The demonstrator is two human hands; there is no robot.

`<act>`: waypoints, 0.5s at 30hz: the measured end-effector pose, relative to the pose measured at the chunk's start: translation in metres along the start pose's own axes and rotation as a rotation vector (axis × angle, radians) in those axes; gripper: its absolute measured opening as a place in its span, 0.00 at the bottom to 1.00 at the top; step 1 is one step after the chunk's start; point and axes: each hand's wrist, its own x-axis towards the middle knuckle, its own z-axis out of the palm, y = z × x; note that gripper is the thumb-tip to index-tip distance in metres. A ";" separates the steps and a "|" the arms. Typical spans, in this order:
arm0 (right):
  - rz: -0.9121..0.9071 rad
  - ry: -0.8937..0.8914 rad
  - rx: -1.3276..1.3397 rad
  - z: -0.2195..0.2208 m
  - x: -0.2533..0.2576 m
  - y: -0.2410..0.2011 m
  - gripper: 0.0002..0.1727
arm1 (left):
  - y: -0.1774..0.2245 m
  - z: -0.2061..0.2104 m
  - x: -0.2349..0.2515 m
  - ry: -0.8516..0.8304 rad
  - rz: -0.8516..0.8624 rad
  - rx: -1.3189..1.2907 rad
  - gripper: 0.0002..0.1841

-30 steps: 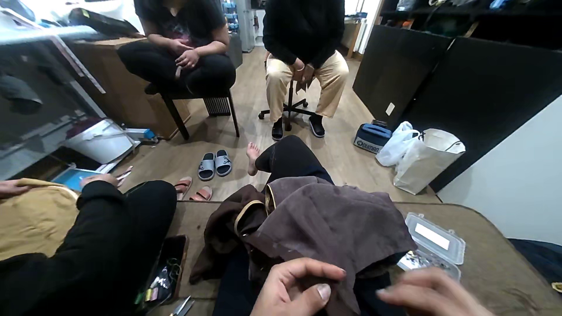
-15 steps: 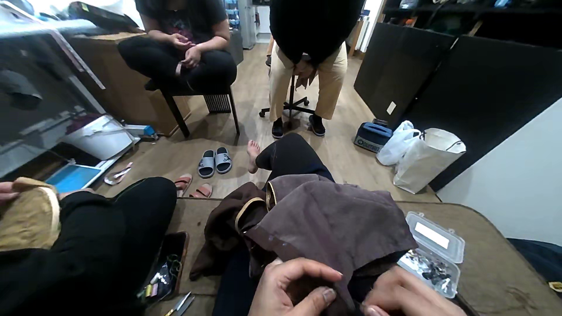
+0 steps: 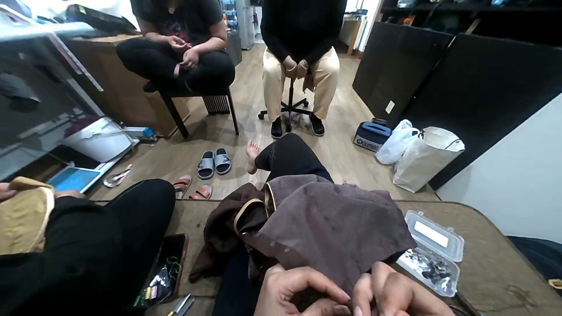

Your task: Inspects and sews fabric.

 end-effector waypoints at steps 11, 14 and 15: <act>0.054 0.021 0.021 0.001 -0.003 -0.001 0.09 | -0.009 -0.010 0.003 -0.068 0.042 0.230 0.08; 0.049 -0.008 -0.054 -0.003 -0.003 0.000 0.10 | -0.004 -0.010 0.000 -0.039 -0.136 -0.056 0.11; 0.050 -0.024 -0.067 -0.005 -0.003 0.001 0.11 | -0.003 -0.009 0.000 -0.008 -0.194 -0.158 0.12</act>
